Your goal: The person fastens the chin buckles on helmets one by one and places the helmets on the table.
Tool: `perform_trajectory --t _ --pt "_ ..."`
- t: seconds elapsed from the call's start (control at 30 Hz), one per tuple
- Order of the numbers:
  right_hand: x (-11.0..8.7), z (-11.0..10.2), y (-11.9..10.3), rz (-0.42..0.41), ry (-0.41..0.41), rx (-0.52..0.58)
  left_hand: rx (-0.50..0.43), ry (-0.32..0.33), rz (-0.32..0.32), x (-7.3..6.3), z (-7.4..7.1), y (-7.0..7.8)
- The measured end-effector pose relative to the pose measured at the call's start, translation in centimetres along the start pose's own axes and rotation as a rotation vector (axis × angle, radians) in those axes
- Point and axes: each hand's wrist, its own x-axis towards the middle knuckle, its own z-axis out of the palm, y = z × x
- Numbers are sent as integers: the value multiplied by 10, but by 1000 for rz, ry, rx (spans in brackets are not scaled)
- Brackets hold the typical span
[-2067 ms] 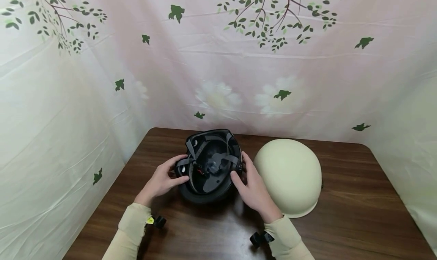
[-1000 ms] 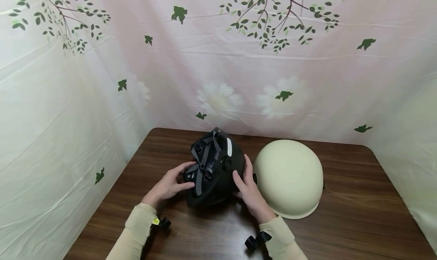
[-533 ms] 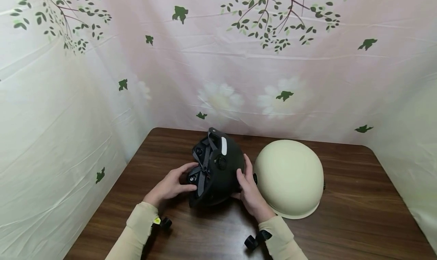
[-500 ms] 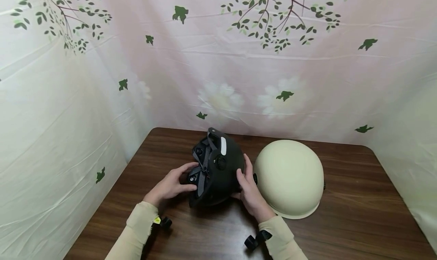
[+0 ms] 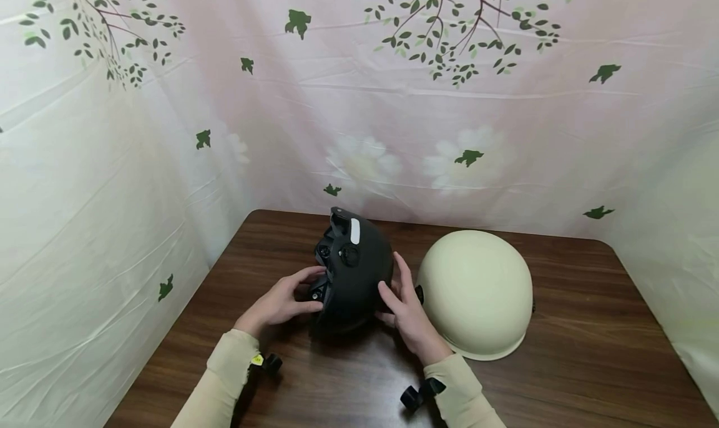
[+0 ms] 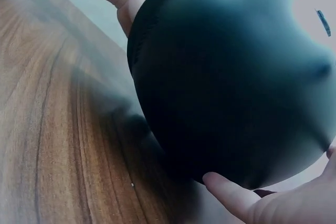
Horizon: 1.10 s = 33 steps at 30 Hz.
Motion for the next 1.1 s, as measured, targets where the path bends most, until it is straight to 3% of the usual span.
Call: perform_trajectory --t 0.33,0.5,0.77,0.93,1.1 --pt "-3 2 5 -30 -47 29 -17 -16 -5 -2 0 0" --pt "-6 2 6 -39 -58 34 -26 67 24 -4 -6 8" --pt "-7 4 8 -79 -69 38 -58 259 196 3 -16 53" --pt "-5 3 11 -121 -53 -1 -80 261 278 8 -16 85" --pt "-4 4 11 -183 -35 -104 -101 241 327 14 -13 105"
